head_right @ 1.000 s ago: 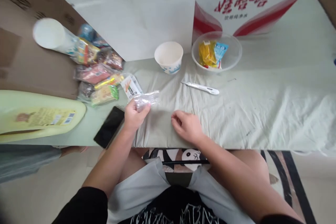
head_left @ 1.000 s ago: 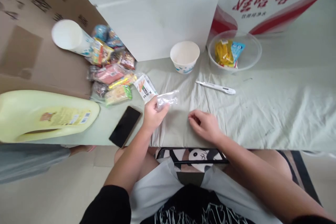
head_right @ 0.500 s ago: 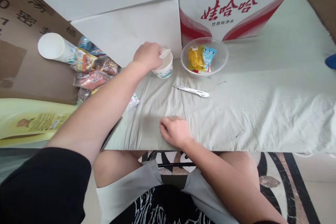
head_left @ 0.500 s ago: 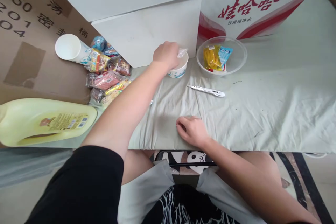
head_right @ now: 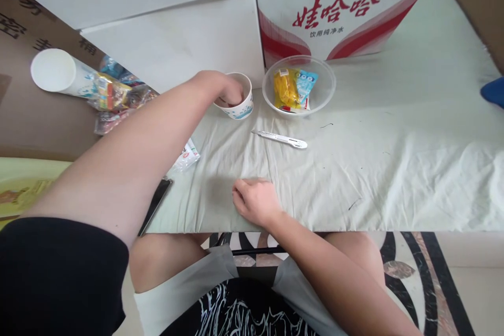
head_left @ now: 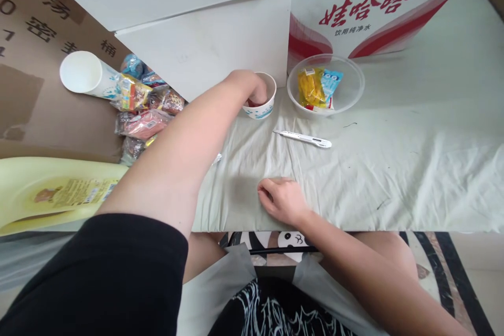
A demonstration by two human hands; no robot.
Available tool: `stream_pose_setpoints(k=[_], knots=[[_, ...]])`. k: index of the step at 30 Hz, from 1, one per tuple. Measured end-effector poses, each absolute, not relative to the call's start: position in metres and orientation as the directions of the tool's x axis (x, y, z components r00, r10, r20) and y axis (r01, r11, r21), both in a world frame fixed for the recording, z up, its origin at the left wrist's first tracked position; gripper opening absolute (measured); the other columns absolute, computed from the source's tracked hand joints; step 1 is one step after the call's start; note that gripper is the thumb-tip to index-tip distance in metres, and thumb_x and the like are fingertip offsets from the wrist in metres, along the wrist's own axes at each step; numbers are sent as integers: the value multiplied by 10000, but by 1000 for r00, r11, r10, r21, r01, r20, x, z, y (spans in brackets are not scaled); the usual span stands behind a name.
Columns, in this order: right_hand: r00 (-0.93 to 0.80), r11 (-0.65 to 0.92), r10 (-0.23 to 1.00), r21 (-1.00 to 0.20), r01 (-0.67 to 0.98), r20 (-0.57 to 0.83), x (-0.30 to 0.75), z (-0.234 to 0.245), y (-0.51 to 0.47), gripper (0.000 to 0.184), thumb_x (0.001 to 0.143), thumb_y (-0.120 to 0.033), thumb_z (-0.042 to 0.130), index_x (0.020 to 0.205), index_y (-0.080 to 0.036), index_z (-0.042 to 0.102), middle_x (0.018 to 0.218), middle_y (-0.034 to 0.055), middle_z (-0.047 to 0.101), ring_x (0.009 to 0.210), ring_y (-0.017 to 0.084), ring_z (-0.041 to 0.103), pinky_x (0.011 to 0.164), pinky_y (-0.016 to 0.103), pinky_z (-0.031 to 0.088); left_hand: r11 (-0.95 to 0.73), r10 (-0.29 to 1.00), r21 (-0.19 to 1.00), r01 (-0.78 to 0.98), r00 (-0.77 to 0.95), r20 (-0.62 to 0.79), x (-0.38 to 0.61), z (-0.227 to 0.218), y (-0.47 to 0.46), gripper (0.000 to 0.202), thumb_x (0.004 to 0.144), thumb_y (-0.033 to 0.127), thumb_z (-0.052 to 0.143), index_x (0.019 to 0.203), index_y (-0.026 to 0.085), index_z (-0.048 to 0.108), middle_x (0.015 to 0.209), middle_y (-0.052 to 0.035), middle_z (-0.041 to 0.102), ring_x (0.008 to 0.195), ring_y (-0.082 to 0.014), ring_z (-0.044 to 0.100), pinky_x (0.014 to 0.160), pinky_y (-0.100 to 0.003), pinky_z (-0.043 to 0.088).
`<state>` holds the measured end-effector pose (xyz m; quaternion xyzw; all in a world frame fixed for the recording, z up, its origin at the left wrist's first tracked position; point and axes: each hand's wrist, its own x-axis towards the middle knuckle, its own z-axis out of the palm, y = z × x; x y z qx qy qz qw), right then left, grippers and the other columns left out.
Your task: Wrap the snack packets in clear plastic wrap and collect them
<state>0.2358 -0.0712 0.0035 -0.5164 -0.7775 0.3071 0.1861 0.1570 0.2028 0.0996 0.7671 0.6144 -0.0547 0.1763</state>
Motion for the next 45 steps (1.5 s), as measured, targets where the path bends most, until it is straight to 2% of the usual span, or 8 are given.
stream_pose_setpoints(k=[3,8,15,22,28,38,41,45], knots=[[-393,274,919,-680,680,-23,239,4,-70,161,933,-229,499,893,-201,653,758,29,730,644,161,609,650,301,309,-226,891,127,966,258,-373,151,111,199,125,661,85,726,639,170,637,701,-43,612,951,-312,653,964,-488,470],[-377,268,926,-709,653,3,240,4,-70,151,923,-210,495,902,-209,645,720,9,699,620,152,595,610,285,318,-265,951,375,888,175,256,87,117,136,120,926,232,541,969,211,652,954,-59,680,960,-216,599,968,-389,479],[-177,337,935,-609,718,308,263,1,-54,191,940,-263,475,872,-210,645,839,81,709,841,232,629,809,354,438,136,953,184,974,-77,-294,14,77,26,797,797,613,693,1469,223,517,1643,-189,261,1526,-523,193,1224,-585,242],[134,46,934,-482,875,332,296,-7,-33,300,881,-265,536,1154,-204,646,1340,171,618,1212,349,548,1004,508,407,84,969,465,881,36,-243,-7,60,22,425,664,260,785,1084,215,734,1512,-148,471,1512,-481,281,1235,-563,254],[98,22,960,-418,908,263,295,-14,-28,368,898,-279,507,1226,-171,635,1097,176,670,1094,354,567,991,544,402,275,942,817,508,26,-334,-5,79,-2,308,862,430,569,1047,279,763,1564,-42,437,1407,-315,456,1032,-398,504],[-295,453,891,-719,528,345,274,0,-54,178,866,-338,573,753,-247,471,632,-12,533,545,133,464,553,270,383,289,884,868,404,235,-404,64,69,-20,406,931,473,459,942,275,813,1534,-49,473,1367,-333,501,1073,-453,483],[-420,444,875,-742,502,240,271,1,-60,61,833,-277,591,881,-240,591,631,-32,597,499,112,458,529,248,354,282,867,859,428,269,-419,76,60,-15,474,948,511,420,849,270,816,1518,-27,493,1367,-332,502,1099,-480,465],[-565,502,808,-699,509,168,277,3,-58,344,794,-146,545,1083,-265,690,806,-5,734,601,128,574,607,253,392,340,855,854,393,249,-455,81,59,-8,515,960,504,393,760,262,802,1523,10,511,1401,-331,463,1064,-476,494]])
